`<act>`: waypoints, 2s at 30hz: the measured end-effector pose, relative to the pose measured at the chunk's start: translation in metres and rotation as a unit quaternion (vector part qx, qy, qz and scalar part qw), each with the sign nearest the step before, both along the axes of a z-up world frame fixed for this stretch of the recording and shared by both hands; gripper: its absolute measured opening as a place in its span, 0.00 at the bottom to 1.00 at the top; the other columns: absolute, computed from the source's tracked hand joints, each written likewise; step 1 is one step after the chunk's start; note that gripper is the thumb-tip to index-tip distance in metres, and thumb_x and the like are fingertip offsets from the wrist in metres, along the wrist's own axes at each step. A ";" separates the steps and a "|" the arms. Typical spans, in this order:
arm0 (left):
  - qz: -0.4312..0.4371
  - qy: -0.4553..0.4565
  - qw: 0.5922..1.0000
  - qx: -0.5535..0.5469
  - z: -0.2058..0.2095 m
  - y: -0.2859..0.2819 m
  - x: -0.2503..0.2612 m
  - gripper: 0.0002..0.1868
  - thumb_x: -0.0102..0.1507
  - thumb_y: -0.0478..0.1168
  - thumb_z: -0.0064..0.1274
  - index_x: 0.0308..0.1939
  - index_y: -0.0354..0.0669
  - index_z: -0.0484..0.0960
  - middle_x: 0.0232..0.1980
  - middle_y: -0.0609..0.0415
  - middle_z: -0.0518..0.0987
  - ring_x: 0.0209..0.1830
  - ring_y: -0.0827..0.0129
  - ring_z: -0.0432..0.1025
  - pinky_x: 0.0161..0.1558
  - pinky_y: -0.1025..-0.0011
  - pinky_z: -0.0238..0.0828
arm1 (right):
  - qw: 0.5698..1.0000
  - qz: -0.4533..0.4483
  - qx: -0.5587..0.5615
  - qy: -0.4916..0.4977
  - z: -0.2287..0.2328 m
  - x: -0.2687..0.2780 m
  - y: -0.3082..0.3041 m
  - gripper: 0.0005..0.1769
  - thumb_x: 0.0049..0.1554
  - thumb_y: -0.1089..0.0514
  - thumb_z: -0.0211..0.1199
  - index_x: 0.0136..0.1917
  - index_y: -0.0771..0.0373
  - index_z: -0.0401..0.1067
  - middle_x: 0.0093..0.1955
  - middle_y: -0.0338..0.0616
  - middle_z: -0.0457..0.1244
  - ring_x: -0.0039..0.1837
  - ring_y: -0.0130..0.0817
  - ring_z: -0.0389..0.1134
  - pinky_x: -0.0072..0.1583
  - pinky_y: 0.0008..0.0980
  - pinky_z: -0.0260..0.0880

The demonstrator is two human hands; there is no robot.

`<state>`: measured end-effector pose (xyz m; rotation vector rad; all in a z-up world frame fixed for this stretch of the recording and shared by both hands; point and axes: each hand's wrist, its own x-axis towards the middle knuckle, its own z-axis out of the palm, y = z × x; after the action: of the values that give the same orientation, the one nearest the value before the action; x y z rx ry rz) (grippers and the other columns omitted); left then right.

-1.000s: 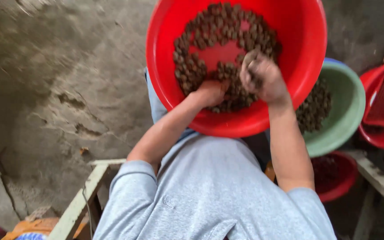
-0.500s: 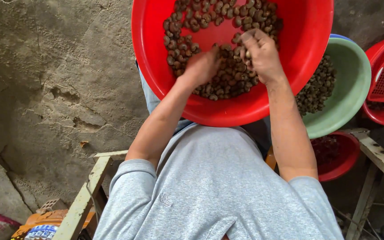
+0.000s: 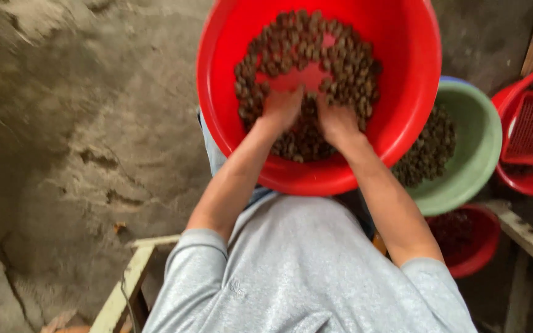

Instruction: Sorting nuts by hand in a large red bowl, sifting through them and picking out specific ones to place in adjacent containers.

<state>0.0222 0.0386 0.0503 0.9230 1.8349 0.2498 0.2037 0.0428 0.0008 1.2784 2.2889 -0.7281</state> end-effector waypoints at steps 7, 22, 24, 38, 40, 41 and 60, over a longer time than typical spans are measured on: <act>-0.237 0.112 0.964 0.045 -0.047 -0.021 -0.020 0.33 0.69 0.59 0.29 0.66 0.42 0.73 0.58 0.30 0.79 0.63 0.39 0.74 0.63 0.51 0.72 | 0.999 0.041 -0.030 0.002 0.009 -0.004 0.002 0.40 0.61 0.59 0.54 0.82 0.65 0.44 0.54 0.66 0.71 0.59 0.65 0.73 0.61 0.65 0.69; -0.007 -0.170 0.983 0.066 -0.031 -0.007 -0.032 0.22 0.65 0.51 0.39 0.36 0.43 0.87 0.26 0.51 0.81 0.21 0.65 0.74 0.32 0.65 0.71 | 0.594 -0.483 -0.382 0.518 0.089 -0.001 0.021 0.17 0.65 0.44 0.57 0.43 0.57 0.73 0.32 0.46 0.62 0.31 0.32 0.61 0.28 0.21 0.48; 0.097 -0.228 0.969 -0.005 0.018 -0.007 -0.032 0.21 0.64 0.48 0.47 0.48 0.33 0.84 0.46 0.38 0.82 0.42 0.54 0.78 0.44 0.59 0.75 | 0.601 -0.479 -0.344 0.539 0.091 0.000 0.023 0.21 0.67 0.41 0.59 0.41 0.57 0.72 0.34 0.47 0.63 0.32 0.31 0.62 0.27 0.20 0.49; 0.185 -0.266 0.940 0.105 0.000 -0.005 -0.038 0.22 0.67 0.57 0.52 0.33 0.41 0.79 0.22 0.45 0.77 0.16 0.67 0.69 0.17 0.74 0.58 | 0.992 -0.055 -0.065 0.091 0.022 -0.042 0.014 0.25 0.63 0.50 0.53 0.71 0.59 0.65 0.58 0.67 0.68 0.58 0.70 0.70 0.56 0.68 0.69; 0.187 -0.262 0.941 0.101 -0.006 -0.005 -0.039 0.24 0.67 0.58 0.50 0.31 0.41 0.79 0.21 0.46 0.77 0.16 0.69 0.70 0.16 0.75 0.60 | 0.994 -0.032 -0.048 0.093 0.011 -0.039 0.015 0.24 0.63 0.50 0.53 0.70 0.60 0.66 0.58 0.66 0.69 0.57 0.70 0.71 0.55 0.69 0.69; 0.182 -0.261 0.942 0.105 -0.016 -0.004 -0.041 0.26 0.68 0.61 0.50 0.30 0.42 0.79 0.22 0.46 0.78 0.16 0.69 0.70 0.17 0.75 0.61 | 0.994 -0.023 -0.050 0.093 0.008 -0.039 0.016 0.25 0.62 0.51 0.54 0.69 0.62 0.65 0.59 0.67 0.68 0.57 0.71 0.70 0.54 0.70 0.69; 0.122 -0.290 0.941 0.126 0.009 -0.013 -0.035 0.17 0.64 0.52 0.62 0.33 0.41 0.82 0.24 0.50 0.81 0.19 0.71 0.72 0.19 0.75 0.62 | 1.000 0.001 0.015 0.023 -0.031 -0.019 0.010 0.28 0.65 0.46 0.49 0.70 0.67 0.59 0.50 0.67 0.67 0.54 0.64 0.70 0.55 0.59 0.71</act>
<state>-0.0123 0.0260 0.0593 0.6880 1.3738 0.8377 0.1843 0.0532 -0.0301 1.2844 2.3466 -0.7310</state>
